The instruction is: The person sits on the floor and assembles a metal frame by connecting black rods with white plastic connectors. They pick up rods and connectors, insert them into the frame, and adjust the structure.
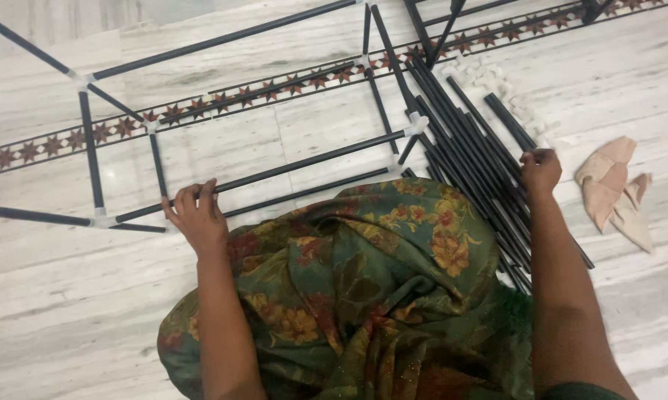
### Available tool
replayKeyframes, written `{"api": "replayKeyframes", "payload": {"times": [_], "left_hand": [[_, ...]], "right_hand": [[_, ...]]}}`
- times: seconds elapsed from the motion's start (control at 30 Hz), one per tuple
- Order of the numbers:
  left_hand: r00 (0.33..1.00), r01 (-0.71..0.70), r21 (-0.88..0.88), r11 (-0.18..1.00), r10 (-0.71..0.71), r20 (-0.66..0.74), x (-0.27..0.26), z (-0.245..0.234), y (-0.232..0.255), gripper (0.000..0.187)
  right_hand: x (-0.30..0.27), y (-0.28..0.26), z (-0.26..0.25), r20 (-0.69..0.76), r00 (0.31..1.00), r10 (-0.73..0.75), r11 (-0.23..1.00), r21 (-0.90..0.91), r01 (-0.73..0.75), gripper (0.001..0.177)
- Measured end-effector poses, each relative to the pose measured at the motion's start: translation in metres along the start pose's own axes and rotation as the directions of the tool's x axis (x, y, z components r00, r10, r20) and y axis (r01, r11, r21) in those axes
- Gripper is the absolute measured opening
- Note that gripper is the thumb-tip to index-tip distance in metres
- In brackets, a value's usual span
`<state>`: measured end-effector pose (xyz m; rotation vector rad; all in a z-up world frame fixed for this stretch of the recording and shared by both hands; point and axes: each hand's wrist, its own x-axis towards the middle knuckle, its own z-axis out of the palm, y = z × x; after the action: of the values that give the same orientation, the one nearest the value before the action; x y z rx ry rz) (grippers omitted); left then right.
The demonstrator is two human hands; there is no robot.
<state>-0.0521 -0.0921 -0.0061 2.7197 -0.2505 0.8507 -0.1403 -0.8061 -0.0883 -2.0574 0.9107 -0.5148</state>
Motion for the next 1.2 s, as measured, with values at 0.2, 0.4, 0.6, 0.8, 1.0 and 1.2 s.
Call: {"api": "replayKeyframes", "payload": {"times": [0.2,0.4,0.6,0.8,1.0,1.2], "left_hand": [[1.000,0.030,-0.046,0.998,-0.030,0.008,0.005,-0.001,0.007,0.026],[0.999,0.041,-0.114,0.993,-0.040,0.010,0.005,0.000,0.007,0.024],[1.000,0.031,-0.119,0.992,-0.031,0.001,0.007,0.007,0.003,0.021],[0.996,0.075,-0.142,0.987,-0.069,0.049,0.007,0.002,0.007,0.024],[0.998,0.061,-0.131,0.990,-0.057,0.033,0.008,0.002,0.007,0.023],[0.997,0.070,-0.124,0.990,-0.064,0.051,0.006,0.006,0.004,0.024]], "right_hand": [[-0.017,-0.104,-0.014,0.249,0.969,0.008,0.615,0.763,-0.201,0.018],[-0.061,-0.220,-0.049,-0.061,0.870,-0.490,0.664,0.620,0.417,0.012],[-0.103,-0.295,-0.064,-0.110,0.608,-0.786,0.537,0.366,0.760,0.020],[-0.094,-0.320,-0.035,0.005,0.627,-0.779,0.566,0.438,0.699,0.014],[-0.089,-0.321,-0.019,0.032,0.610,-0.792,0.581,0.345,0.737,0.012],[-0.090,-0.330,-0.014,0.070,0.585,-0.808,0.578,0.292,0.762,0.013]]}}
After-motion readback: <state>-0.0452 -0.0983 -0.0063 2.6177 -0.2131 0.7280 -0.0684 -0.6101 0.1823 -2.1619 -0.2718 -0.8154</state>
